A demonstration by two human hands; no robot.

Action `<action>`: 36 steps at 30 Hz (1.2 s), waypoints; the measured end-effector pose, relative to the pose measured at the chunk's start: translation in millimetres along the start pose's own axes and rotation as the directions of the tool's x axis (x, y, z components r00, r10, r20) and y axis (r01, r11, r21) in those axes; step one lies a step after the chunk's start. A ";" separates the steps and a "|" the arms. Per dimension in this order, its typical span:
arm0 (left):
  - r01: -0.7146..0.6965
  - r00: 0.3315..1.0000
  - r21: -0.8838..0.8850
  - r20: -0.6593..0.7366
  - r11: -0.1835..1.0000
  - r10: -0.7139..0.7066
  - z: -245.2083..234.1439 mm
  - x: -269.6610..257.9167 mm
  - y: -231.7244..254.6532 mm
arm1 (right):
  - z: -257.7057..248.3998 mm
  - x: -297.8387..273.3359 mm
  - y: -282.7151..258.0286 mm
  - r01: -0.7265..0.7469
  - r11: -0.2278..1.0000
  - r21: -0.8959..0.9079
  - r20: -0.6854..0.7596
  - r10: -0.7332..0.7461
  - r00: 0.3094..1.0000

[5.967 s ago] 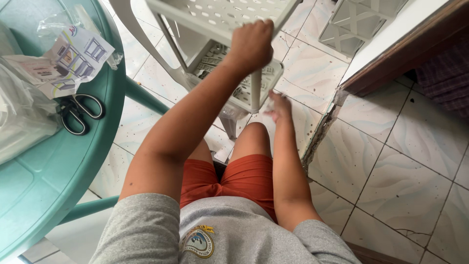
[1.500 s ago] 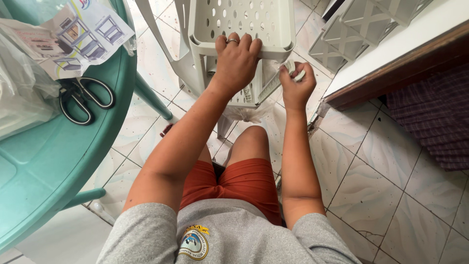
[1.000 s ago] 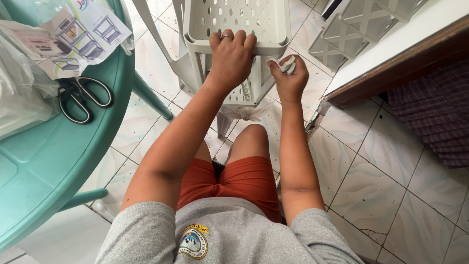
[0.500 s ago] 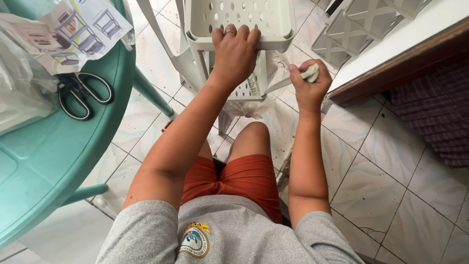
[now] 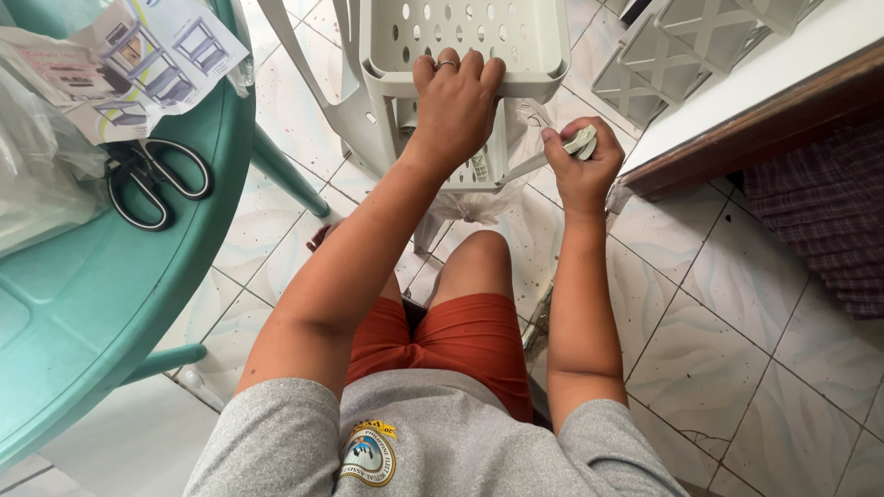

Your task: The person unpacks a plastic storage shelf from its packaging using scissors, then assembles the unit by inserting vertical poles into the shelf trays and securing them with plastic connectors.

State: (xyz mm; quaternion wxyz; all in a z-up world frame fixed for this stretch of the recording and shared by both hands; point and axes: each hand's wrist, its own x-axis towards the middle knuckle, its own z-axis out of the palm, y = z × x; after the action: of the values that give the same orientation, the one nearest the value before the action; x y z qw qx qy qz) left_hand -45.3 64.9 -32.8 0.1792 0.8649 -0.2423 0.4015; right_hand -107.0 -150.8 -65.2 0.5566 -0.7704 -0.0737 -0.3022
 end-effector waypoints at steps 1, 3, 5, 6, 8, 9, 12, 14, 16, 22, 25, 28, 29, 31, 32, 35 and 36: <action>0.003 1.000 -0.002 0.004 1.000 -0.003 0.3 0.9 0.3 | 0.8 2.1 -0.2 -0.020 1.000 0.007 0.007 0.020 1.000; 0.009 1.000 -0.004 0.013 1.000 -0.009 0.6 2.0 1.2 | 3.5 5.6 1.0 -0.042 0.999 0.031 0.013 0.041 0.999; 0.007 1.000 0.001 0.009 1.000 -0.007 0.1 2.2 1.3 | 7.0 8.9 3.6 -0.042 0.997 0.068 0.016 0.041 0.999; 0.006 1.000 -0.001 0.011 1.000 -0.006 0.5 0.8 3.0 | 7.0 8.0 5.2 -0.046 0.996 0.077 0.019 0.044 0.999; 0.012 1.000 -0.002 0.004 1.000 -0.012 0.5 0.5 3.1 | 7.7 8.7 7.6 -0.048 0.994 0.095 0.018 0.046 0.999; 0.012 1.000 -0.002 -0.001 1.000 -0.012 0.7 2.0 2.9 | 8.1 9.7 7.9 -0.063 0.995 0.083 0.025 0.061 0.998; 0.007 1.000 0.029 -0.025 1.000 -0.007 0.0 1.7 2.1 | 12.5 9.2 5.8 -0.089 0.994 0.057 0.046 0.086 0.995; 0.013 1.000 0.027 -0.009 1.000 -0.013 0.5 1.3 1.7 | 15.5 8.4 2.7 -0.074 0.996 0.048 0.040 0.072 0.997; 0.013 1.000 0.033 -0.004 0.999 -0.013 2.0 1.5 1.8 | 15.7 9.1 -0.6 0.037 0.999 -0.007 0.028 -0.036 0.999; 0.007 1.000 0.024 -0.017 1.000 -0.006 4.7 0.4 2.4 | 8.7 12.0 0.6 -0.001 0.999 -0.041 0.043 0.003 0.999; 0.006 1.000 0.032 -0.022 0.999 -0.005 3.9 0.5 3.6 | 11.3 14.9 11.6 -0.037 0.999 -0.003 0.057 0.037 0.998; 0.002 1.000 0.026 -0.001 1.000 -0.002 6.1 -0.6 11.1 | 15.9 17.3 30.7 -0.111 0.993 0.027 0.065 0.109 0.992; -0.004 1.000 0.047 0.016 0.999 0.003 6.2 -0.4 13.4 | 19.1 19.1 37.3 -0.145 0.989 0.041 0.068 0.142 0.988; -0.007 1.000 0.070 0.010 0.998 0.006 6.3 0.6 16.8 | 24.5 22.8 49.6 -0.164 0.982 0.094 0.060 0.159 0.985; -0.003 1.000 0.075 -0.011 0.997 0.004 5.9 1.8 16.3 | 26.7 25.7 54.8 -0.170 0.978 0.121 0.055 0.165 0.985; 0.012 1.000 0.040 -0.013 0.999 -0.012 3.6 1.5 13.7 | 29.2 28.8 65.2 -0.109 0.994 0.023 0.056 0.108 0.993; 0.016 1.000 0.024 -0.003 1.000 -0.016 2.3 1.8 11.1 | 30.8 30.0 66.6 -0.095 0.995 0.021 0.060 0.094 0.994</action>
State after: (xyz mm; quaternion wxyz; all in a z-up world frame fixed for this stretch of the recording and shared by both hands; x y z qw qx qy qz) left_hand -49.2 54.2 -31.4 0.1722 0.8682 -0.2303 0.4044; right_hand -41.0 -154.3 -109.0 0.5770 -0.7749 -0.0573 -0.2516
